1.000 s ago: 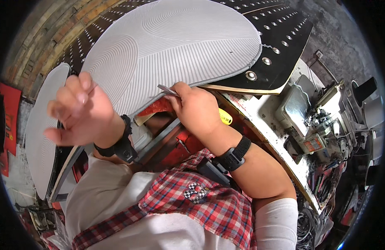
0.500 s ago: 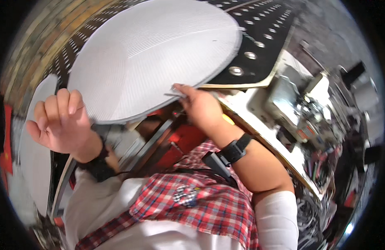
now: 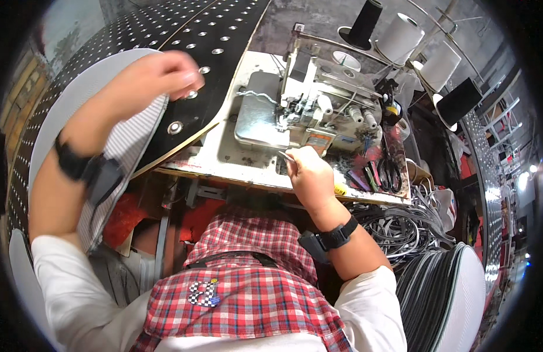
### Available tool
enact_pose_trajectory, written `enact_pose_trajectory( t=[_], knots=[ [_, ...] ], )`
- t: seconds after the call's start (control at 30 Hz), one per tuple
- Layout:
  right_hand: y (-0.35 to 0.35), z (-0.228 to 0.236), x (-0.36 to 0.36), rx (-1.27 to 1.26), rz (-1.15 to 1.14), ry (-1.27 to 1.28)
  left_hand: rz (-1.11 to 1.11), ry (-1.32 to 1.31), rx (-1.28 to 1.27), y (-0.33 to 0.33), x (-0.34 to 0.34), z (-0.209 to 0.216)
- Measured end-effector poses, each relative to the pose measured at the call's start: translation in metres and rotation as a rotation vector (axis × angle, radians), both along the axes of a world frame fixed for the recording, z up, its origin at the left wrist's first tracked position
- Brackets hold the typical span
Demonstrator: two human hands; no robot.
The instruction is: The person picks up a fabric disc and sews a border around its perimeter using a sewing machine. They then use a screwdriver to adjust the machine's internal components before resuming the sewing and setting the finished disc aside.
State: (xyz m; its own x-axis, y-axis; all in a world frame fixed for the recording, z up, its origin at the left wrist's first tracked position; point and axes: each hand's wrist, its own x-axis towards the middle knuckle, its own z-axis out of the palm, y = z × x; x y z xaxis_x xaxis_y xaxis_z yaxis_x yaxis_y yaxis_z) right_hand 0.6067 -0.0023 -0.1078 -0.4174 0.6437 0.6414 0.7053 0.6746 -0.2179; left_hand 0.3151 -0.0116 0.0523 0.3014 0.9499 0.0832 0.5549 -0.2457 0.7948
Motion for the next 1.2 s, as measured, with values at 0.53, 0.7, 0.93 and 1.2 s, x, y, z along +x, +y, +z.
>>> enact_pose_trajectory(
  t=[0.53, 0.7, 0.93, 1.2],
  knots=[
    [0.066, 0.004, -0.005, 0.081, 0.130, -0.245, -0.024, -0.378, -0.083, 0.196, 0.094, -0.082],
    [0.070, -0.003, -0.005, 0.167, 0.176, -0.175, 0.004, -0.333, -0.017, 0.202, 0.098, -0.089],
    [0.063, 0.001, 0.005, 0.129, 0.175, -0.169, -0.011, -0.340, -0.044, 0.212, 0.097, -0.092],
    [0.072, -0.009, 0.158, -0.622, -0.421, 1.260, 0.014, -0.284, 0.008, 0.212, 0.095, -0.095]
  ],
)
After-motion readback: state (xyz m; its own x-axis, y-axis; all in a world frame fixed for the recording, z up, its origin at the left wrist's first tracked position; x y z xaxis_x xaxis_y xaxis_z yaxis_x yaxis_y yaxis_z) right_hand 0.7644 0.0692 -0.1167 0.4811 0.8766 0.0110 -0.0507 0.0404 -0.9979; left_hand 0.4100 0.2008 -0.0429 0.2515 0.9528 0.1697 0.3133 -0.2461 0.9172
